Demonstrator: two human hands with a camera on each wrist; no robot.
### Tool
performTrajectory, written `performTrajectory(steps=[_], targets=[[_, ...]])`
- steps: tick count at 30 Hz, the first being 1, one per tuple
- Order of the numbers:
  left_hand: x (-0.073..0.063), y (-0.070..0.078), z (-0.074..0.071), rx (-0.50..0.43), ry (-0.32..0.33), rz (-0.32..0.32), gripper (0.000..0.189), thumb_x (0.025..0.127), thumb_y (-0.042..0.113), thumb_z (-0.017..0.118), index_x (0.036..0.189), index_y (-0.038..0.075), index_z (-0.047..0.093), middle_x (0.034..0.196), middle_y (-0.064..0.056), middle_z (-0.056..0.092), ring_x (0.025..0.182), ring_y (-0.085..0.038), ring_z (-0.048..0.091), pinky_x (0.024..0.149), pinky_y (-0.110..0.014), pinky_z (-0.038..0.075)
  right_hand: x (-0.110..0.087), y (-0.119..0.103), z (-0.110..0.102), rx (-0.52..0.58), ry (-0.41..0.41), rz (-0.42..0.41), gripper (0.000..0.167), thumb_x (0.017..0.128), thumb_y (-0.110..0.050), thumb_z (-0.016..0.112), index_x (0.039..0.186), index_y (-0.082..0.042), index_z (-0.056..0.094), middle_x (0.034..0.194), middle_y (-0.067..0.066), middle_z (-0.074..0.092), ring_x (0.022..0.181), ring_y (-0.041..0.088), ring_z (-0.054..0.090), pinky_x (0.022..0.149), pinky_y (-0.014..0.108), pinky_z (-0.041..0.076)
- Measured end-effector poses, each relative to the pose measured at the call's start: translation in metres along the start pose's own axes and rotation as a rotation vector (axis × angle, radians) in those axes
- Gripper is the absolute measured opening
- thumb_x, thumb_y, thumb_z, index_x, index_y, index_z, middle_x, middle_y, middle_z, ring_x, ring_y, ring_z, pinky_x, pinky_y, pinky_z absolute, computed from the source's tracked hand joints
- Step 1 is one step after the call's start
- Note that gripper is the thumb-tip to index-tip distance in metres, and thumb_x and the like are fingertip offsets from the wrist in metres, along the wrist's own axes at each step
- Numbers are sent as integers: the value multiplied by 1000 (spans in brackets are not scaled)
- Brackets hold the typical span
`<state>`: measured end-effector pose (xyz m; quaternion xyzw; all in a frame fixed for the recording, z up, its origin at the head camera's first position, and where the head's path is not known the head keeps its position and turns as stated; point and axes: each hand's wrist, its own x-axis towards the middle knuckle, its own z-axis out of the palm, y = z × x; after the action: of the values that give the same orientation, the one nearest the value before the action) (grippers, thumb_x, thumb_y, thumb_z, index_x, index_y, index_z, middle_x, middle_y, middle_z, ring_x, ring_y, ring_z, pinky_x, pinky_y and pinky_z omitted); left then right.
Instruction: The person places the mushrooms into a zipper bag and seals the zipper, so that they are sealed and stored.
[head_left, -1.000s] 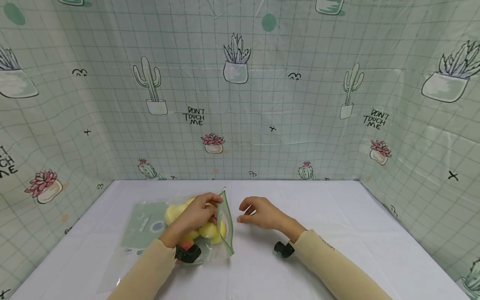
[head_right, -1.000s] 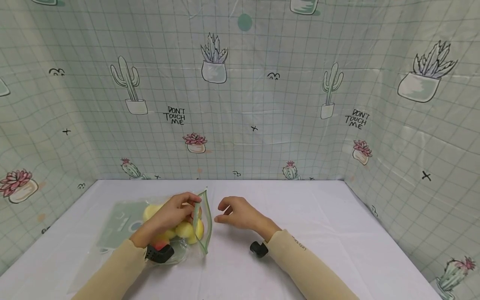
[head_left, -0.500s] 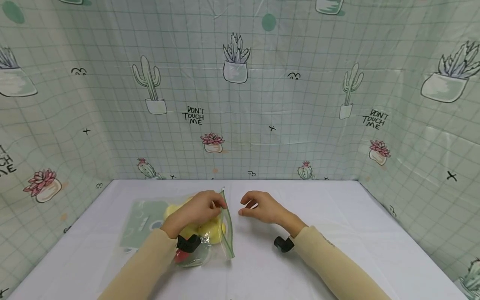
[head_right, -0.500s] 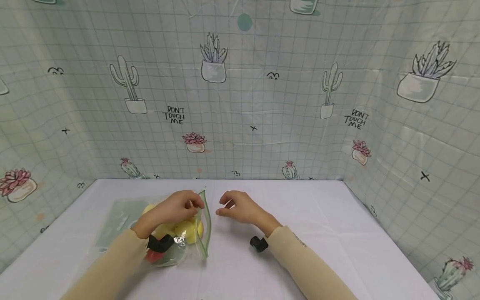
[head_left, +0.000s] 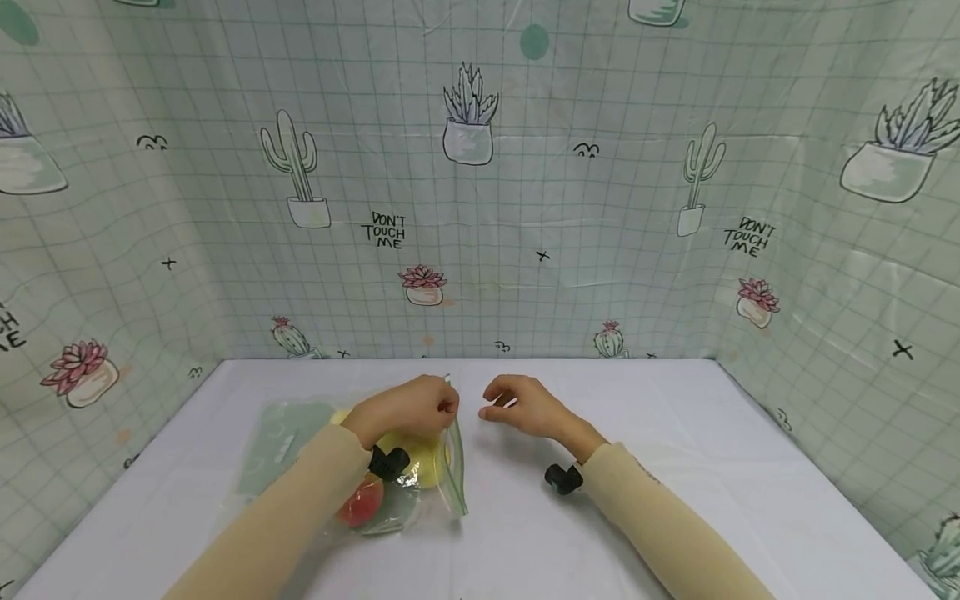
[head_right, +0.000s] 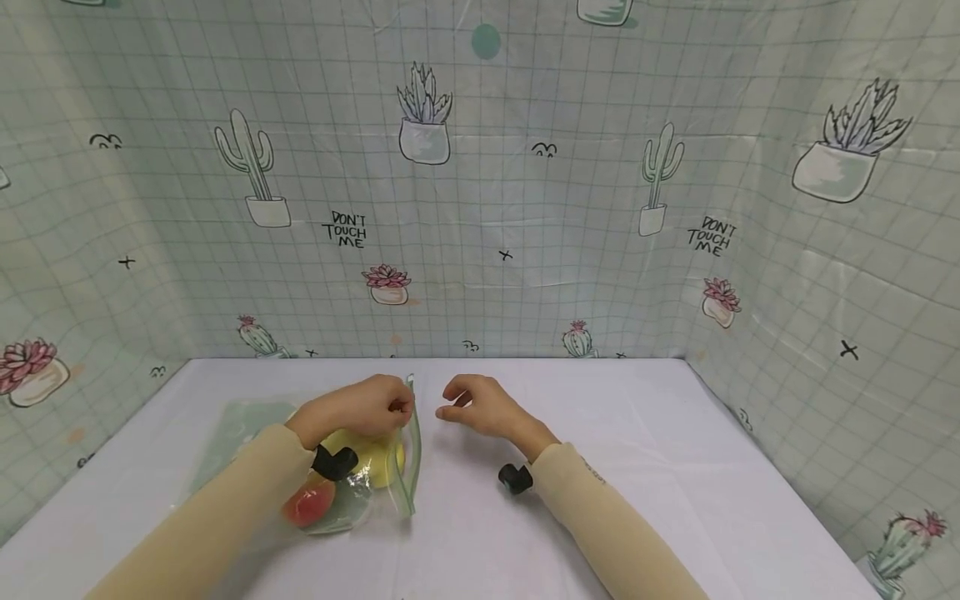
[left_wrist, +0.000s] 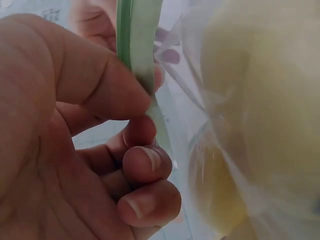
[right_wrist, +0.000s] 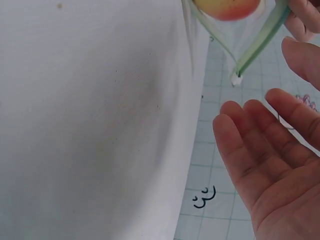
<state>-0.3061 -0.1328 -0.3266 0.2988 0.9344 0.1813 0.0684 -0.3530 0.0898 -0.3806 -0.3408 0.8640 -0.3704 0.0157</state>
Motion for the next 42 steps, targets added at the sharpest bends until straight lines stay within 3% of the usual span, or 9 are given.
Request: performTrajectory(steps=[6,10,14,21,28,35,42], targets=[[7,1,-1,7,-39,-29,16,89,9,59,75,16,61,74,6,55,70,-11,48,67,-28,41,5,4,1,-2,6,5,33,86,-31,71,105,-5,66,107,10,65,93,14,62,74,31,51],[8,-5,-3,-14,-18,-27,10,87,8,58,84,14,65,80,3,55,74,-13,49,65,-28,41,7,5,3,4,3,11,32,86,-31,71,105,-5,66,105,8,65,92,14,61,74,32,51],[9,-13,-6,-59,4,5,15,83,5,56,92,9,67,81,2,57,75,-14,50,65,-28,42,9,5,4,-5,8,12,31,85,-30,72,104,-5,66,99,2,65,90,13,61,74,32,51],[8,-19,-13,-90,17,50,13,81,4,58,90,8,66,79,0,56,75,-15,50,67,-29,43,13,5,6,-15,4,12,32,85,-30,72,103,-5,66,96,-3,64,88,11,61,71,30,50],[11,-25,-18,-122,31,-2,14,82,2,57,90,8,66,78,-1,55,73,-14,50,67,-28,43,18,1,7,-14,8,23,31,85,-30,73,102,-6,66,96,-3,65,89,13,61,73,31,50],[13,-38,-21,-150,67,-18,18,80,-1,57,96,2,64,76,-4,54,70,-15,49,62,-27,42,28,1,13,-42,24,33,24,90,-38,64,100,-17,66,97,-6,63,92,11,58,80,33,48],[21,-53,-21,-155,86,-68,15,82,3,65,97,3,62,80,-6,55,71,-17,50,65,-28,43,40,3,17,23,15,30,28,91,-38,63,106,-14,65,101,-2,63,91,13,62,80,32,50]])
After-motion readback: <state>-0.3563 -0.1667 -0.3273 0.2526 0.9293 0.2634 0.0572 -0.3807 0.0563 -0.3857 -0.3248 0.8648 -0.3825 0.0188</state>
